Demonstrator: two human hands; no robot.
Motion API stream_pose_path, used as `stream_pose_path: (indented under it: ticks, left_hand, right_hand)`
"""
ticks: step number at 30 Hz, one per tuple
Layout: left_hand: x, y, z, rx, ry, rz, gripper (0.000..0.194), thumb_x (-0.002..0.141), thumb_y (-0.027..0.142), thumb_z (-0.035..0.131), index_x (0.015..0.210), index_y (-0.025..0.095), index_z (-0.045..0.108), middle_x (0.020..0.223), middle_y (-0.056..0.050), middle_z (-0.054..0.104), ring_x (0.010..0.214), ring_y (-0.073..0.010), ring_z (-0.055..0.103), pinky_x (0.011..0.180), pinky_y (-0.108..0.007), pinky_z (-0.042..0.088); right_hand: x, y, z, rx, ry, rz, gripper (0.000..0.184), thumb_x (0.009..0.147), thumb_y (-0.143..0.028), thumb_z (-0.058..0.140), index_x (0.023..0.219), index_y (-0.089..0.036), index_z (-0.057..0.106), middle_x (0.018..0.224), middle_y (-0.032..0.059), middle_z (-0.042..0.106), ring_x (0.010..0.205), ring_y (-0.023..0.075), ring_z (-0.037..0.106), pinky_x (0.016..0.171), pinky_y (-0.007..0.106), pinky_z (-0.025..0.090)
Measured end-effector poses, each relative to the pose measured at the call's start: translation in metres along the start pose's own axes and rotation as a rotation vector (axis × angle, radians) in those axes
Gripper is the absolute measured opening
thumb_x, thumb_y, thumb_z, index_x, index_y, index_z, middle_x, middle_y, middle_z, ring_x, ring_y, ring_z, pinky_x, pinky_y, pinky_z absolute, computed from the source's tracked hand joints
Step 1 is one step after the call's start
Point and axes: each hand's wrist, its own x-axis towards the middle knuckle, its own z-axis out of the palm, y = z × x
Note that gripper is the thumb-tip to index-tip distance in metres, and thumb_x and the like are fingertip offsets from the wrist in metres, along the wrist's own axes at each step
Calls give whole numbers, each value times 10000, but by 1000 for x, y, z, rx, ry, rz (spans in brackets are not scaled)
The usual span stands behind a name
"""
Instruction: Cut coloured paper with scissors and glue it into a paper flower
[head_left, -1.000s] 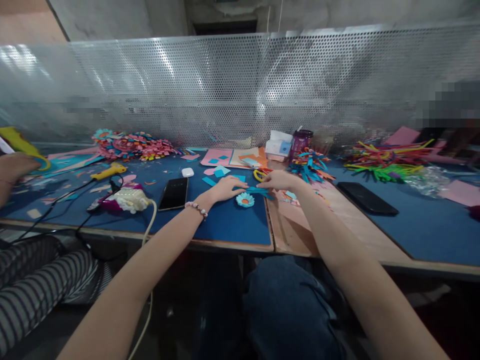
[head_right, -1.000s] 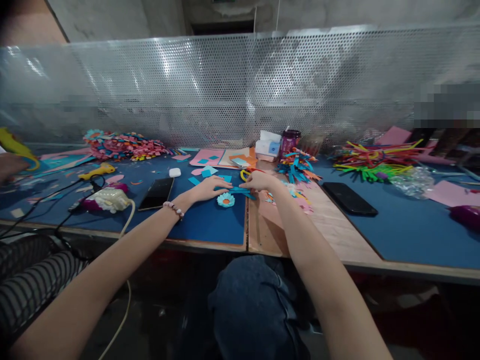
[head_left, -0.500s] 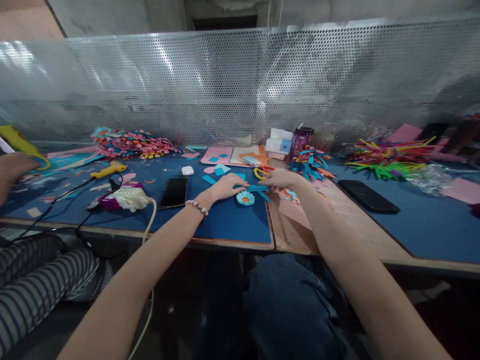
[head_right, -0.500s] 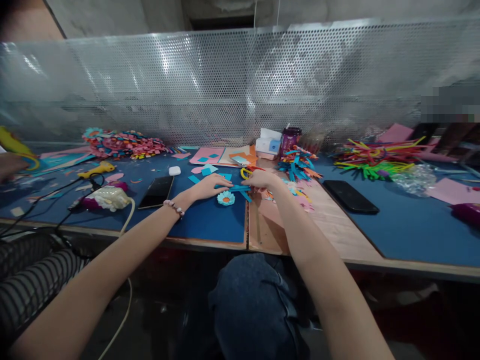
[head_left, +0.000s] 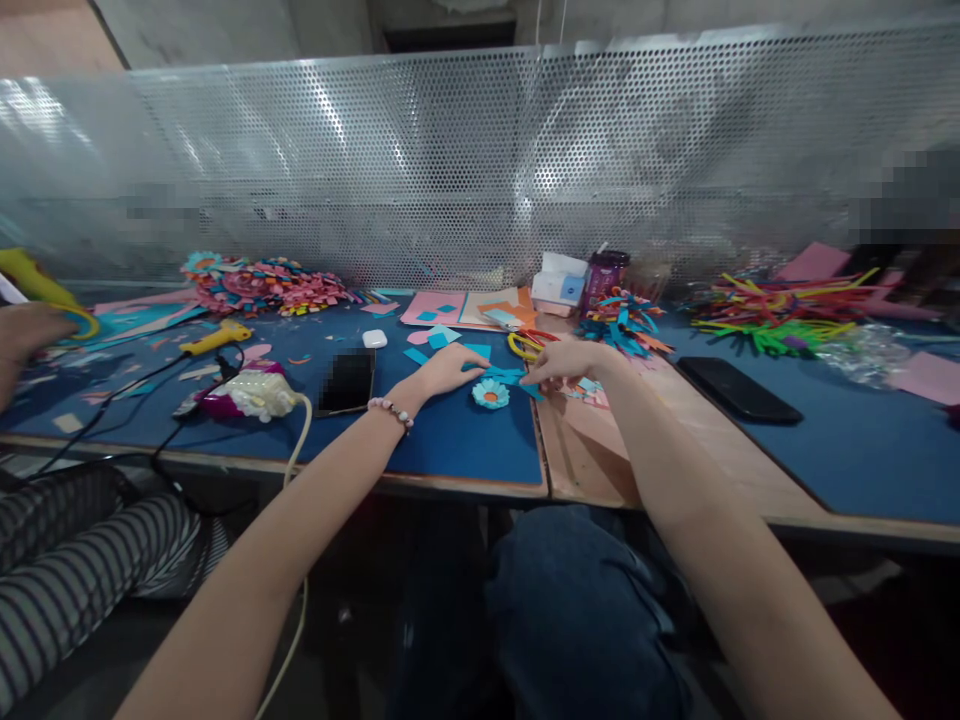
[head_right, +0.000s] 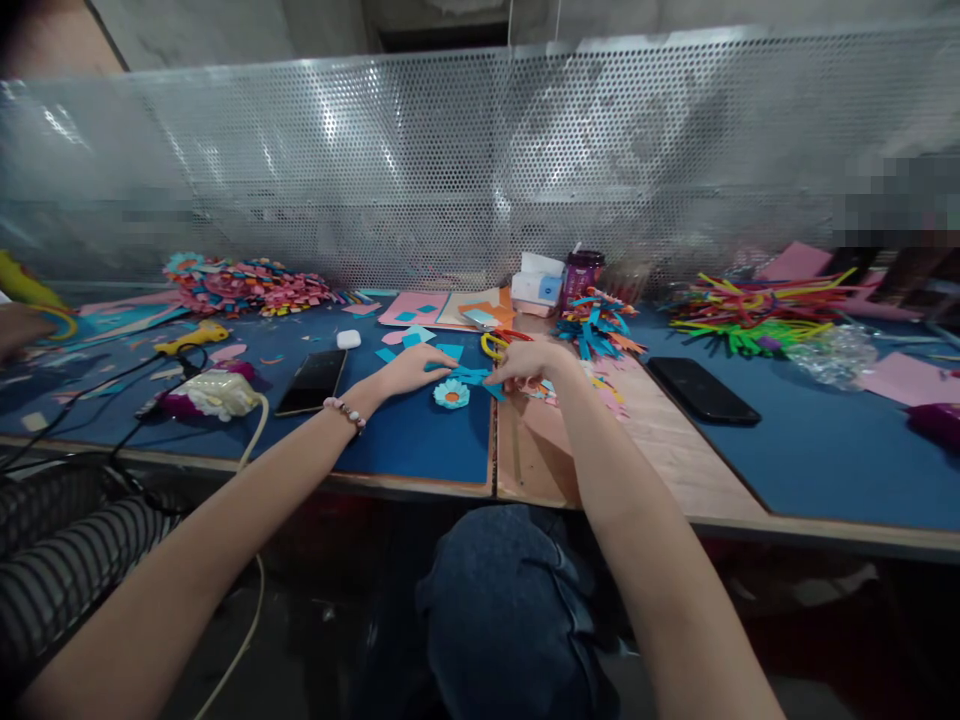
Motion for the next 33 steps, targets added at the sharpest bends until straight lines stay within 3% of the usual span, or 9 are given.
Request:
stream_pose_path:
  ticks: [4,10,15,19,22,25,30,33]
  left_hand:
    - [0,4,-1,-38,-3,7,290,868,296,506,1078,198,680,1092,-40,691,1018,-166,618,943,-291,437]
    - [-2,12,-4,-106,-32,16,301,858,232,508,1116,203,661,1119,-31,681,1032,-153,611,934,-279,445]
    - [-1,13,-3,-152,-25,36,327,860,192,480,1143,208,644,1161,-33,661,1053,-148,597,948,-284,438]
    - [-2,12,-3,-134,32,-26,347,873,275,481,1185,209,618,1204,-41,636,1093,-176,579,968,-306,420]
    - [-3,13,-6,-123,1,-41,372,847,331,532,1183,199,620,1191,-53,643,1078,-191,586,956,-311,422]
    - [-4,16,-9,-141,-23,-23,359,831,340,558,1153,203,638,1166,-53,655,1066,-188,589,951,-308,419]
    - [-5,18,-9,-158,18,-5,318,839,384,543,1071,217,681,1093,-54,679,1028,-188,592,950,-325,411]
    - [-6,13,-7,-133,16,-27,376,816,405,572,1139,230,649,1131,-65,655,1058,-202,571,953,-348,406]
  right_hand:
    - [4,4,2,-23,-42,-52,570,573,-682,679,772,-148,673,652,23,582,538,93,506,457,204,411]
    - [17,9,4,-59,-36,-73,640,553,-734,649,795,-142,675,614,11,549,541,97,490,466,207,400]
    - [16,7,4,-80,76,-71,659,570,-738,633,824,-133,692,660,35,578,559,104,481,479,220,371]
    - [11,5,3,-36,224,-128,680,650,-656,640,1145,-191,641,781,40,623,571,101,481,495,223,346]
    - [12,5,6,-82,186,-220,753,662,-606,661,1311,-247,534,838,28,644,620,114,515,554,227,361]
    - [15,6,7,-167,189,-274,653,668,-557,676,1233,-234,615,870,24,669,700,138,556,619,231,377]
    - [14,6,4,-210,284,-248,383,733,-455,647,1017,-214,736,843,23,707,741,159,592,641,233,393]
    - [14,4,5,-214,337,-263,478,702,-490,669,1078,-197,706,915,42,706,786,176,605,649,238,403]
